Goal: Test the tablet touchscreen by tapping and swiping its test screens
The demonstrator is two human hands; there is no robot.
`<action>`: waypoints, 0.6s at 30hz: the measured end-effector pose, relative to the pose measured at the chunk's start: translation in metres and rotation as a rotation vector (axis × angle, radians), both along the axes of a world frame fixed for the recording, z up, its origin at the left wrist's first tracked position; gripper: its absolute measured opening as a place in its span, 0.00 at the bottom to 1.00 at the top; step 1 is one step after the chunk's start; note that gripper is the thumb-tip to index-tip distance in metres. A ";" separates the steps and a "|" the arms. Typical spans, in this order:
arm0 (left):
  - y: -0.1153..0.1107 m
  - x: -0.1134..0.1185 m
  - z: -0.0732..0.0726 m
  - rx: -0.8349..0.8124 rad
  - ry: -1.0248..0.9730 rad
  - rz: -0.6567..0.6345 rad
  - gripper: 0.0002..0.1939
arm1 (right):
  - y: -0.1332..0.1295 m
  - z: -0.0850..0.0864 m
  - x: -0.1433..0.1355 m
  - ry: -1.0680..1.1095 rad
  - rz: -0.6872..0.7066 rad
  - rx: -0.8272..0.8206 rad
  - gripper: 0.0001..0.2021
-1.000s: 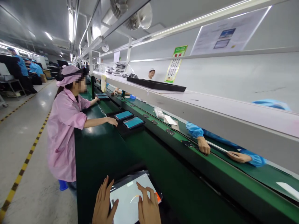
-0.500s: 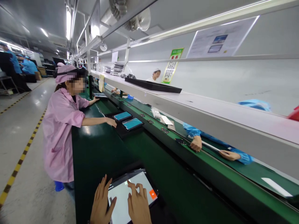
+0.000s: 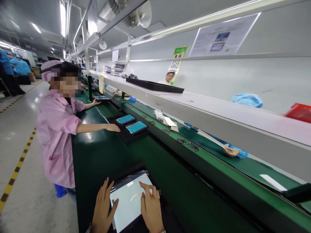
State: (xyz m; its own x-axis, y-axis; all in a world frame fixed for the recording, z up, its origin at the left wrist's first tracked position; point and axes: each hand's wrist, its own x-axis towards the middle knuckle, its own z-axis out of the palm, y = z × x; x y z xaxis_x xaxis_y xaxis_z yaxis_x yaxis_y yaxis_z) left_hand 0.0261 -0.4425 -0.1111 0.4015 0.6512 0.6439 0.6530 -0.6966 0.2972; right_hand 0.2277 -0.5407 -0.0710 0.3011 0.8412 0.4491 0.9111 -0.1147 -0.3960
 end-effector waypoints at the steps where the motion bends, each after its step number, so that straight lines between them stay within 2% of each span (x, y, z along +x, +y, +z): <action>1: 0.000 0.000 0.000 -0.006 -0.005 -0.001 0.26 | 0.000 0.001 -0.001 -0.018 0.005 0.004 0.21; 9: 0.000 0.000 0.001 -0.036 -0.029 -0.007 0.26 | 0.003 0.008 -0.009 -0.068 0.020 0.069 0.21; 18: -0.001 0.000 0.001 -0.037 -0.022 -0.018 0.26 | 0.003 0.005 -0.009 -0.048 0.011 0.040 0.22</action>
